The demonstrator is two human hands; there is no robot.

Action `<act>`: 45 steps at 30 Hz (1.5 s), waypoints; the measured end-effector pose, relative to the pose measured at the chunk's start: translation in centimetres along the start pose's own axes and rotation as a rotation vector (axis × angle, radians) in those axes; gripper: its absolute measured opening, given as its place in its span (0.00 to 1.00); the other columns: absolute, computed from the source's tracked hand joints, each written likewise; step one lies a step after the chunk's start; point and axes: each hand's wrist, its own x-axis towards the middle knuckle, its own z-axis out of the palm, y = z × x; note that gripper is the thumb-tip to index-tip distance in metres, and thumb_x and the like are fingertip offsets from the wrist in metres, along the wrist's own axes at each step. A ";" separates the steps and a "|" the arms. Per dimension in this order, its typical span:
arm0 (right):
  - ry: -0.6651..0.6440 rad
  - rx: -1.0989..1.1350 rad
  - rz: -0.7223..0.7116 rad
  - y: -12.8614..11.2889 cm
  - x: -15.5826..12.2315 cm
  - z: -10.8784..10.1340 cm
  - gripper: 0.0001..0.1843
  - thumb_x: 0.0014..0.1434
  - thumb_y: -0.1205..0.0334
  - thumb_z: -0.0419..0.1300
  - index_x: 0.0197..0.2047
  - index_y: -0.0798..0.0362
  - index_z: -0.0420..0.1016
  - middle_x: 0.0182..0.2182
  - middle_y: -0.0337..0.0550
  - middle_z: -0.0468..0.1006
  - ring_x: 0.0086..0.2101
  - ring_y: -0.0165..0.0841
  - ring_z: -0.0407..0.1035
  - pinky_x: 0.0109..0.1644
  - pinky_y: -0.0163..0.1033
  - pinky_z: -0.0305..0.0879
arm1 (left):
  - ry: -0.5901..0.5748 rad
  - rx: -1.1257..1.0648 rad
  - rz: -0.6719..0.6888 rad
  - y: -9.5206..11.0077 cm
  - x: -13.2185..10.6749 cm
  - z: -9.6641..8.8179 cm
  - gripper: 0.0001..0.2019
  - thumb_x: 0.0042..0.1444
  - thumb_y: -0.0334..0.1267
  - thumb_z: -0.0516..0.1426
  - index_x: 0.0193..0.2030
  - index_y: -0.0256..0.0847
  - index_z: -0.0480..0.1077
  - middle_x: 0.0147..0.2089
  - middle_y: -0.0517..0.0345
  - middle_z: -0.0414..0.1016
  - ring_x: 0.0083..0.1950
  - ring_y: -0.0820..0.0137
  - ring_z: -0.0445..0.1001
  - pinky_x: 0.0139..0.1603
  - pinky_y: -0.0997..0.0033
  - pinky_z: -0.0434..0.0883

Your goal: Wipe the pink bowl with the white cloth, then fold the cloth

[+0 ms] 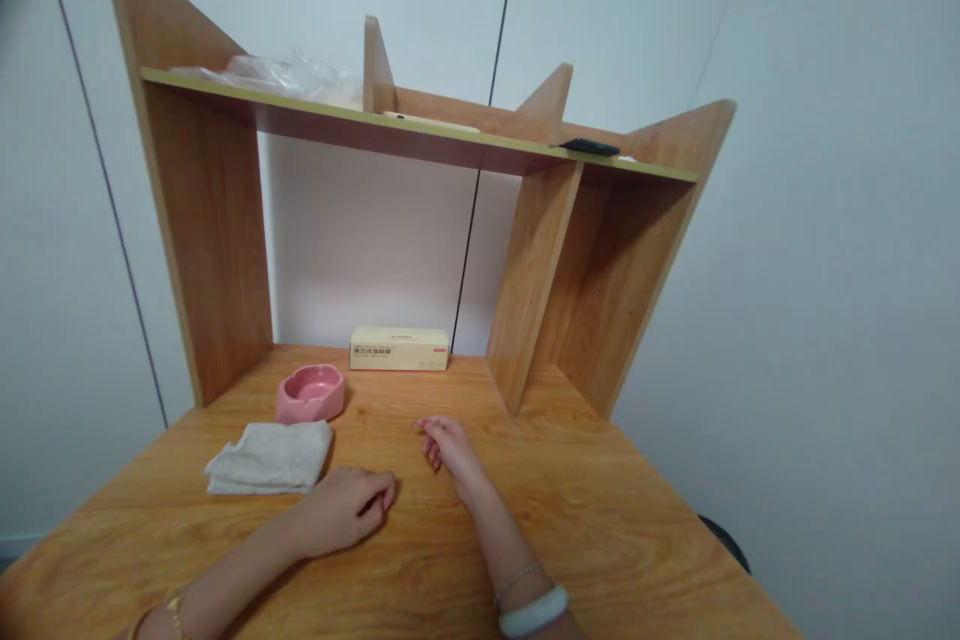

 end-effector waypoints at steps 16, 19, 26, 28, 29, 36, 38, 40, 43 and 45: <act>0.001 -0.078 -0.026 0.0 -0.1 0.1 0.22 0.42 0.46 0.54 0.33 0.56 0.68 0.11 0.29 0.63 0.12 0.21 0.54 0.14 0.27 0.46 | 0.086 -0.031 0.011 -0.3 0.0 -0.8 0.08 0.50 0.29 0.46 0.30 0.42 0.63 0.28 0.61 0.72 0.29 0.73 0.69 0.29 0.77 0.59; -0.003 -0.126 -0.039 0.0 -0.1 0.2 0.20 0.44 0.46 0.53 0.31 0.55 0.67 0.12 0.29 0.62 0.12 0.22 0.54 0.15 0.27 0.46 | 0.184 -0.035 -0.049 -1.1 0.0 -1.7 0.07 0.51 0.30 0.46 0.31 0.41 0.63 0.29 0.61 0.73 0.30 0.72 0.70 0.30 0.76 0.59; -0.051 -0.339 -0.118 -0.4 -0.7 3.4 0.11 0.47 0.55 0.55 0.32 0.52 0.67 0.14 0.29 0.62 0.15 0.23 0.55 0.18 0.29 0.50 | 0.427 -0.028 -0.418 -5.1 -0.4 -5.0 0.09 0.54 0.34 0.44 0.34 0.42 0.65 0.33 0.58 0.73 0.35 0.68 0.71 0.35 0.73 0.61; -0.108 -0.575 -0.237 -1.1 -1.5 5.4 0.12 0.48 0.57 0.56 0.38 0.51 0.67 0.17 0.31 0.65 0.18 0.25 0.60 0.22 0.31 0.53 | 0.477 0.029 -0.610 -6.4 -0.8 -5.8 0.11 0.54 0.37 0.44 0.38 0.43 0.66 0.34 0.57 0.73 0.38 0.65 0.71 0.33 0.73 0.60; -0.145 -0.724 -0.308 -1.6 -2.0 6.5 0.15 0.49 0.57 0.57 0.41 0.50 0.66 0.19 0.33 0.68 0.21 0.26 0.62 0.24 0.32 0.54 | 0.488 0.034 -0.656 -7.0 -1.0 -6.2 0.12 0.55 0.39 0.44 0.40 0.43 0.65 0.35 0.56 0.74 0.38 0.65 0.71 0.33 0.73 0.60; -0.254 -1.418 -0.569 -4.0 -4.0 13.6 0.20 0.49 0.53 0.57 0.45 0.53 0.65 0.36 0.50 0.74 0.36 0.42 0.69 0.33 0.42 0.62 | 0.566 -0.068 -0.866 -9.6 -2.3 -7.3 0.15 0.54 0.44 0.44 0.43 0.45 0.66 0.35 0.57 0.75 0.38 0.63 0.73 0.31 0.72 0.62; -0.238 -1.479 -0.569 -4.1 -3.7 13.9 0.15 0.51 0.58 0.55 0.42 0.54 0.66 0.35 0.51 0.74 0.35 0.41 0.69 0.33 0.41 0.62 | 0.598 -0.120 -0.889 -10.2 -2.5 -7.3 0.16 0.53 0.44 0.44 0.44 0.45 0.66 0.35 0.57 0.75 0.39 0.63 0.73 0.32 0.71 0.63; -0.199 -1.501 -0.559 -4.2 -3.2 13.0 0.12 0.51 0.62 0.54 0.41 0.53 0.67 0.34 0.50 0.74 0.35 0.40 0.69 0.34 0.41 0.62 | 0.621 -0.164 -0.898 -10.8 -2.7 -7.1 0.16 0.53 0.45 0.44 0.45 0.44 0.65 0.38 0.56 0.75 0.41 0.62 0.72 0.35 0.69 0.65; -0.105 -1.531 -0.470 -4.5 -2.4 9.3 0.13 0.50 0.67 0.52 0.42 0.51 0.67 0.35 0.50 0.74 0.36 0.40 0.68 0.35 0.40 0.60 | 0.625 -0.210 -0.910 -11.9 -2.7 -6.7 0.17 0.53 0.44 0.44 0.45 0.43 0.65 0.44 0.53 0.72 0.45 0.61 0.71 0.40 0.66 0.65; -0.006 -1.552 -0.362 -4.8 -2.0 6.0 0.15 0.50 0.69 0.51 0.43 0.49 0.67 0.35 0.49 0.73 0.38 0.40 0.67 0.35 0.40 0.58 | 0.606 -0.244 -0.922 -12.7 -2.5 -6.3 0.18 0.53 0.44 0.44 0.47 0.42 0.65 0.48 0.50 0.69 0.48 0.59 0.69 0.44 0.63 0.65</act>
